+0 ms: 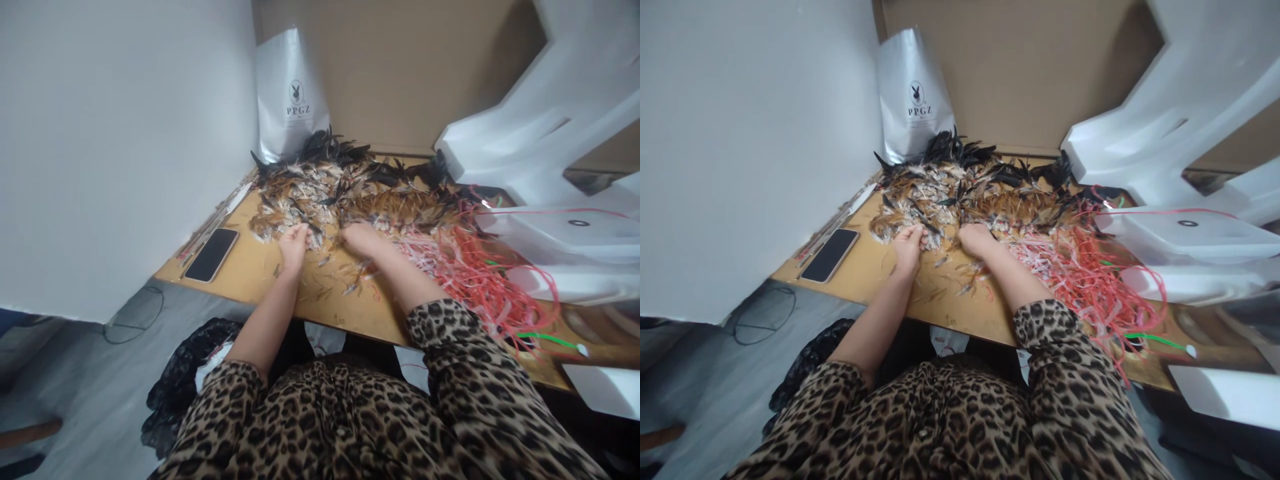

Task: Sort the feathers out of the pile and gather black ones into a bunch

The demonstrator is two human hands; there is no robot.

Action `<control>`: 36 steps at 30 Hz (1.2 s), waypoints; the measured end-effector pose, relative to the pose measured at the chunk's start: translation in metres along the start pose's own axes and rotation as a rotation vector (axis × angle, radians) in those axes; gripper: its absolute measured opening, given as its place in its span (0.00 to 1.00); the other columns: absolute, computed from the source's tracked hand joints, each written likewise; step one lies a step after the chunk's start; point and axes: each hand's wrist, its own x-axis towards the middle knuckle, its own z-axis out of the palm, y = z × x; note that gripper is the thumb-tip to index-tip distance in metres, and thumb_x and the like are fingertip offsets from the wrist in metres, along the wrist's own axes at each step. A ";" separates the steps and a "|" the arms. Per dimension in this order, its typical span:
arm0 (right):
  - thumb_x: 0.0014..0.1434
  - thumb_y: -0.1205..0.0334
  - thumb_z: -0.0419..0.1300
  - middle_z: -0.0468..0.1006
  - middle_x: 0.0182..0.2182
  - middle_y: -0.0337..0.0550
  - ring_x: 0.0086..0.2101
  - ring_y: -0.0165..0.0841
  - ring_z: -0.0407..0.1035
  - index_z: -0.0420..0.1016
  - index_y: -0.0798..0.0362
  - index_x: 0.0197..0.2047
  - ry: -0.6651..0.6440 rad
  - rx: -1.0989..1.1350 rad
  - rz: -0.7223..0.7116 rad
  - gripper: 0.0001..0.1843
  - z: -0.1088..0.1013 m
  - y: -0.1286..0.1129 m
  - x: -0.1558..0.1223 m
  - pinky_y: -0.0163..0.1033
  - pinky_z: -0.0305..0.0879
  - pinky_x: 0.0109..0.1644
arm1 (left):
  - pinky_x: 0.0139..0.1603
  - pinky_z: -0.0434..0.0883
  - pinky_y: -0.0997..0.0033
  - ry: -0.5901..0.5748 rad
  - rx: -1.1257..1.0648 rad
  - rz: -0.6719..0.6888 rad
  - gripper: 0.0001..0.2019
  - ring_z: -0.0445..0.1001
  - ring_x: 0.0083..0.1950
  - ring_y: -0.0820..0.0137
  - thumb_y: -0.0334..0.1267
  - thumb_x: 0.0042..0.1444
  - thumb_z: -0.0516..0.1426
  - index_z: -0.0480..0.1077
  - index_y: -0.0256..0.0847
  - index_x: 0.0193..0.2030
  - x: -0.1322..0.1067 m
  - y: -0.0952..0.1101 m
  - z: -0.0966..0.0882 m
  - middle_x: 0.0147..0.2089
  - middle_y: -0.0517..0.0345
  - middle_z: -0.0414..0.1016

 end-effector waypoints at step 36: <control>0.44 0.54 0.61 0.72 0.20 0.37 0.20 0.22 0.58 0.73 0.58 0.28 0.207 1.353 0.158 0.14 0.007 -0.011 -0.001 0.30 0.52 0.24 | 0.17 0.55 0.80 -0.456 0.090 -0.155 0.13 0.60 0.17 0.82 0.45 0.43 0.62 0.72 0.36 0.29 -0.008 0.002 0.001 0.21 0.59 0.70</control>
